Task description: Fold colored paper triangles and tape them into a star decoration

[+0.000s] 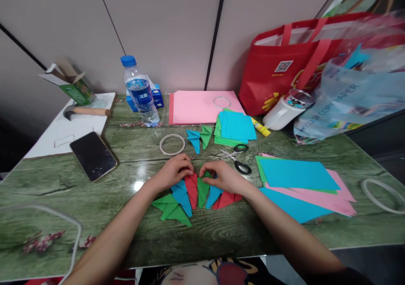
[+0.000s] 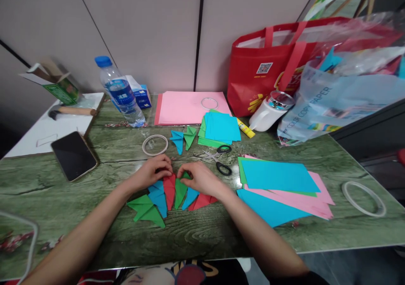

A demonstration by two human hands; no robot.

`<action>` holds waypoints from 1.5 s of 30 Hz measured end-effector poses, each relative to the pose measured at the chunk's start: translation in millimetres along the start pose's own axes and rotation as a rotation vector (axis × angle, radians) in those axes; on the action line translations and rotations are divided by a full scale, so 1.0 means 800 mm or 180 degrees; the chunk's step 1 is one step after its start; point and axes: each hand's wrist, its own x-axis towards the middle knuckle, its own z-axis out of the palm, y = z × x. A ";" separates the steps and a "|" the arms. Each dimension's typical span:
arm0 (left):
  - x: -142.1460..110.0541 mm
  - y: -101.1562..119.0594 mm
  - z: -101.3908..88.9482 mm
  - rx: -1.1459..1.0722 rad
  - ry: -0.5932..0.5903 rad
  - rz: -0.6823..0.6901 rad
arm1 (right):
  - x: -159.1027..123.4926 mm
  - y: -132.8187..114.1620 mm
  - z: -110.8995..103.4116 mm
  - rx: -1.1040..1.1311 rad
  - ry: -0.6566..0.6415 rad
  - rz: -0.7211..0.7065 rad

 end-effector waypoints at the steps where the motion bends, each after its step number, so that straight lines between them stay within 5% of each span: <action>1: 0.000 0.000 0.001 0.0007 0.0015 0.0004 | 0.000 0.001 0.001 0.0034 0.0010 0.0019; 34: 0.000 0.004 0.004 -0.0416 -0.0156 -0.0456 | -0.005 -0.012 0.006 -0.0103 0.0045 0.0070; 45: 0.001 0.004 0.006 -0.0175 -0.0165 -0.0238 | -0.009 -0.013 0.011 -0.0348 -0.0007 0.0182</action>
